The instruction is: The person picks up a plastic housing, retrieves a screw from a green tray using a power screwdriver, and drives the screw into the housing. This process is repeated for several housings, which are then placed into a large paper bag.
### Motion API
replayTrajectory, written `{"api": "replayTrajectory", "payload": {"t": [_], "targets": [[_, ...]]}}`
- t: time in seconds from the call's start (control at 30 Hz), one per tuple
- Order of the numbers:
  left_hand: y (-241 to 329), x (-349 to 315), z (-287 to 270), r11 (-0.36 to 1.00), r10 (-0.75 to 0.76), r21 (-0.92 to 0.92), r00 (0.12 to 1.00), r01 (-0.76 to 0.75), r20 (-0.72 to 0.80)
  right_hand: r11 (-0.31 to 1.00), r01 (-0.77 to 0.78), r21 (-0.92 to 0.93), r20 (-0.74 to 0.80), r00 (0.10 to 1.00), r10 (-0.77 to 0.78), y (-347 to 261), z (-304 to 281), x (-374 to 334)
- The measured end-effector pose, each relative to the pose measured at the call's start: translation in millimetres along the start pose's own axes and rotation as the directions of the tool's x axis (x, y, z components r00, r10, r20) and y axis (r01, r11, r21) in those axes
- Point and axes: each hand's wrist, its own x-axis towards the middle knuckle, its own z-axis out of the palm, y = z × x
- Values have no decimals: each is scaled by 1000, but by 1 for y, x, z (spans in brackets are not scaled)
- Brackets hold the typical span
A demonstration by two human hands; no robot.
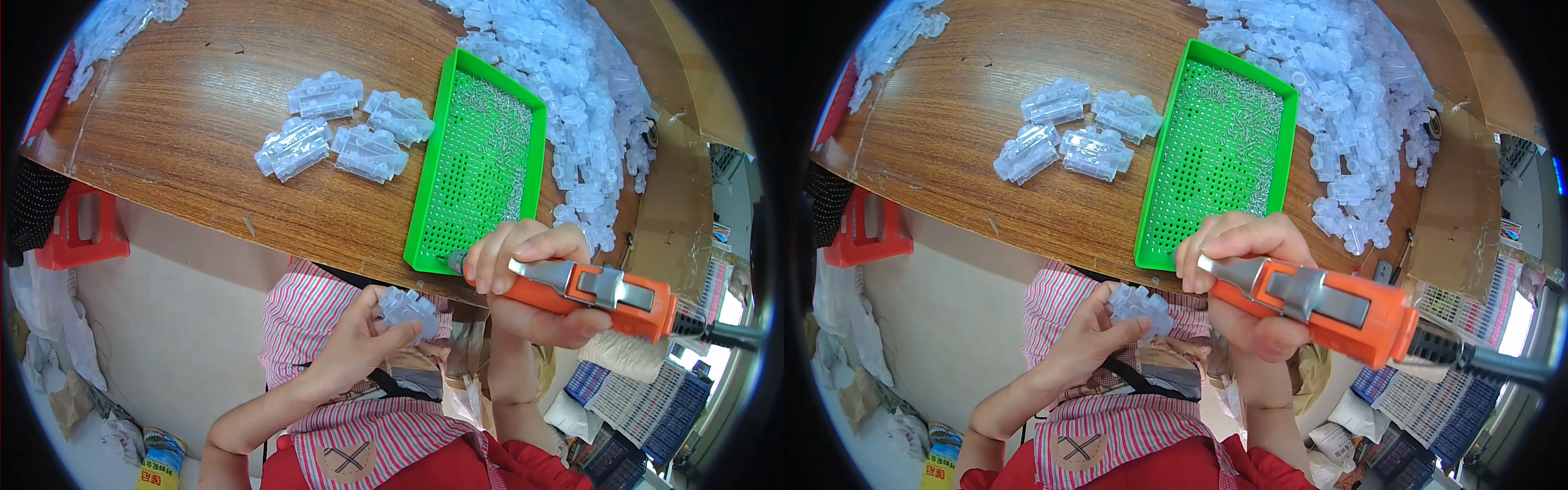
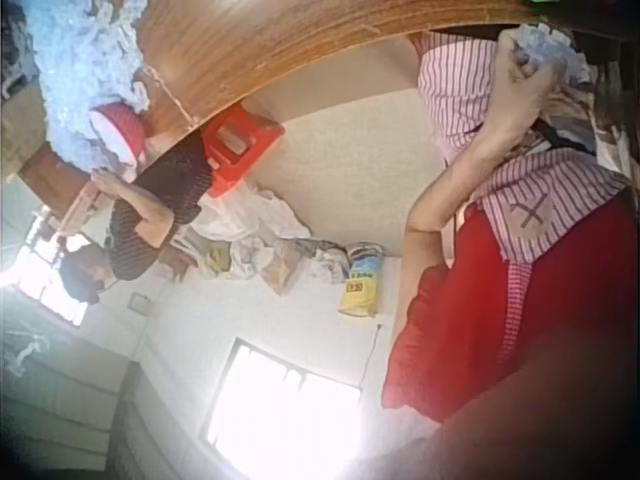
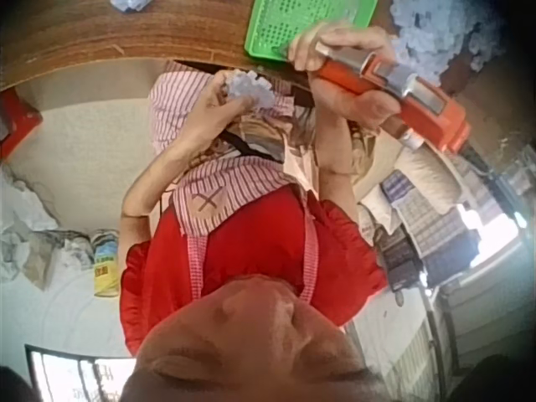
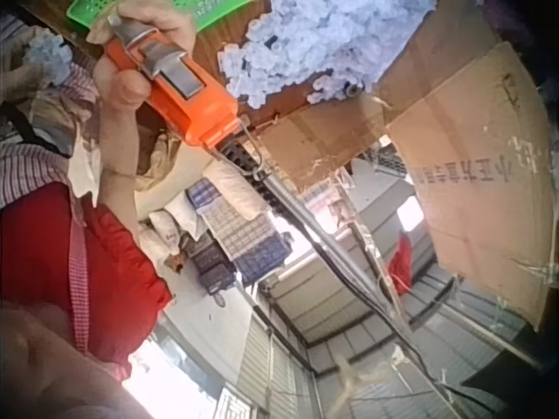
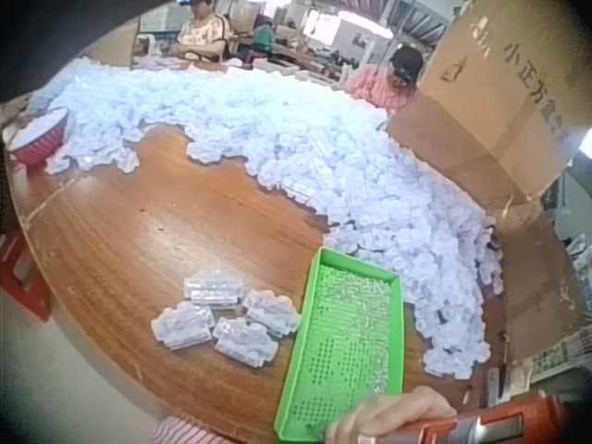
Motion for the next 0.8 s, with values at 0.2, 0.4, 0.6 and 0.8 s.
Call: {"api": "replayTrajectory", "payload": {"t": [0.2, 0.4, 0.6, 0.8], "targets": [[3, 3, 0, 995, -76, -72, 996, 72, -47, 1000, -8, 14, 53, 999, 7, 1, -2, 1], [-2, 4, 6, 995, -41, -90, 996, 35, -76, 999, 11, -42, 28, 1000, -10, 3, -3, -1], [-11, 9, 9, 994, 58, -86, 989, -70, -133, 997, 19, -77, 31, 999, -17, 3, -2, -2], [-19, 17, 11, 980, 166, -91, 980, -177, -112, 999, 2, 37, 35, 999, -3, -35, 11, -1]]}}
